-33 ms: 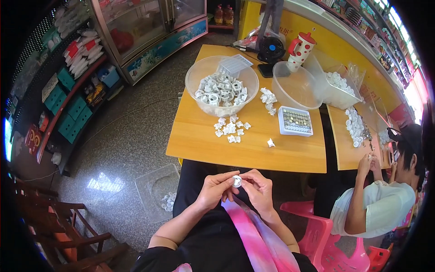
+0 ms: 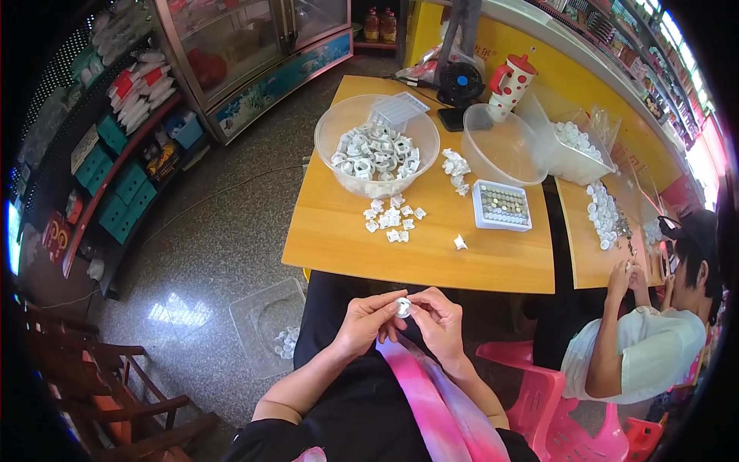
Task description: The person assembles small plastic electronic components by hand, arranges trays of coin batteries on the table, and mixes small plastic parts inside a yellow container.
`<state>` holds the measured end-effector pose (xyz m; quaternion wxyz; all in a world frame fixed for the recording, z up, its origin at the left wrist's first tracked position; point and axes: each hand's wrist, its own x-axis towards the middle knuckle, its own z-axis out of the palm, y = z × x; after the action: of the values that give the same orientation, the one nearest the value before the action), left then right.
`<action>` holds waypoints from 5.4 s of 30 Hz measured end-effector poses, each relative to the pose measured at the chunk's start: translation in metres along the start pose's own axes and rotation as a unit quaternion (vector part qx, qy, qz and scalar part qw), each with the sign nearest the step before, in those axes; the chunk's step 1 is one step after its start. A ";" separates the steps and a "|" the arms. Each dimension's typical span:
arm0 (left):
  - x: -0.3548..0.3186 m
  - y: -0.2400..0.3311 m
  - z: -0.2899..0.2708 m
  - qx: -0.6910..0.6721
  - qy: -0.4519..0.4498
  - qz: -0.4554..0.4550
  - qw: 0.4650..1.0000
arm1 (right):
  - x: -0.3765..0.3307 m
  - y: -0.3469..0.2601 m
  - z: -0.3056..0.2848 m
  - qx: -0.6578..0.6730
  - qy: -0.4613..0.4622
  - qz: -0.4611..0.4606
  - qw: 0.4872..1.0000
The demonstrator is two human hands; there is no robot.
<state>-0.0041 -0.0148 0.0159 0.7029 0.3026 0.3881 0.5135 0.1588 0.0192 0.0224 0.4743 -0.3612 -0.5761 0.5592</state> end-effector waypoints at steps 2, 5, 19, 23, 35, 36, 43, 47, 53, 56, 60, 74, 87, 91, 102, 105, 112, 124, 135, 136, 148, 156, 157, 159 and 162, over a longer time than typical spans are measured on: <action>0.000 0.000 0.002 0.012 0.011 -0.002 1.000 | 0.000 0.003 -0.001 -0.027 0.013 0.011 0.999; -0.001 -0.003 0.003 0.028 0.020 0.015 0.999 | 0.000 -0.002 -0.001 -0.048 -0.001 0.035 0.998; 0.000 -0.001 0.007 0.049 0.012 -0.001 0.999 | 0.006 -0.003 -0.007 -0.035 -0.030 0.055 0.997; 0.004 0.002 0.008 0.030 0.017 0.014 0.999 | 0.006 -0.016 -0.002 0.011 -0.011 0.082 0.997; -0.001 0.007 0.008 0.048 -0.042 0.038 0.997 | 0.002 -0.017 -0.007 -0.197 -0.032 -0.165 0.966; -0.001 0.008 0.009 0.040 -0.036 0.039 0.998 | 0.002 -0.018 -0.007 -0.196 -0.032 -0.165 0.966; 0.002 0.003 0.009 0.001 0.006 0.032 0.999 | -0.003 -0.013 -0.003 -0.065 -0.030 -0.075 0.995; 0.003 0.004 0.009 0.012 0.006 0.026 1.000 | -0.005 -0.015 0.004 0.029 0.011 -0.008 0.999; 0.001 0.003 0.010 0.010 0.010 0.029 0.999 | -0.008 -0.008 0.002 -0.011 0.021 -0.018 1.000; -0.002 0.005 0.013 0.034 0.013 0.032 0.999 | -0.010 -0.007 0.004 -0.058 0.036 -0.039 0.997; -0.004 0.003 0.015 0.079 0.030 0.062 0.994 | -0.011 -0.015 0.012 -0.085 0.047 -0.045 0.994; 0.002 -0.005 0.007 0.166 0.044 0.093 0.981 | -0.002 -0.007 0.016 -0.011 0.045 0.037 0.998; -0.059 0.001 -0.157 0.128 0.350 0.113 0.921 | 0.028 0.003 -0.038 -0.178 0.161 -0.083 0.967; -0.064 -0.123 -0.288 0.243 0.444 -0.037 0.862 | 0.055 0.003 -0.065 -0.295 0.188 -0.137 0.927; -0.095 -0.248 -0.348 0.536 0.472 -0.053 0.698 | 0.084 -0.001 -0.059 -0.540 0.174 -0.164 0.807; -0.108 -0.247 -0.361 0.559 0.470 -0.019 0.683 | 0.083 0.003 -0.050 -0.487 0.159 -0.184 0.839; -0.041 0.014 -0.108 0.294 0.328 0.239 0.866 | 0.039 -0.034 -0.046 -0.353 0.123 -0.332 0.866; 0.031 0.002 0.049 -0.178 -0.156 0.040 0.971 | 0.010 -0.044 -0.039 -0.368 0.119 -0.404 0.829; 0.044 0.009 0.010 -0.231 -0.100 0.066 0.965 | 0.071 -0.036 -0.077 -0.363 0.202 -0.286 0.864; 0.044 0.006 0.007 -0.232 -0.100 0.068 0.965 | 0.084 -0.036 -0.088 -0.394 0.211 -0.277 0.851; 0.031 0.000 -0.005 -0.197 -0.046 0.078 0.976 | 0.149 -0.008 -0.104 -0.642 0.208 -0.135 0.726; 0.038 -0.004 0.001 -0.169 -0.059 0.077 0.981 | 0.148 -0.007 -0.110 -0.632 0.195 -0.194 0.725; 0.038 -0.004 0.002 -0.166 -0.061 0.076 0.981 | 0.148 -0.009 -0.110 -0.642 0.186 -0.209 0.714; 0.037 -0.003 0.006 -0.169 -0.055 0.077 0.981 | 0.139 -0.012 -0.109 -0.618 0.188 -0.234 0.727; 0.040 -0.001 0.010 -0.162 -0.066 0.079 0.981 | 0.115 -0.023 -0.096 -0.477 0.196 -0.253 0.819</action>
<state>0.0119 0.0227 0.0113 0.7241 0.2481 0.2274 0.6020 0.2188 0.1546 0.0540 0.4700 -0.4861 -0.7367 -0.0078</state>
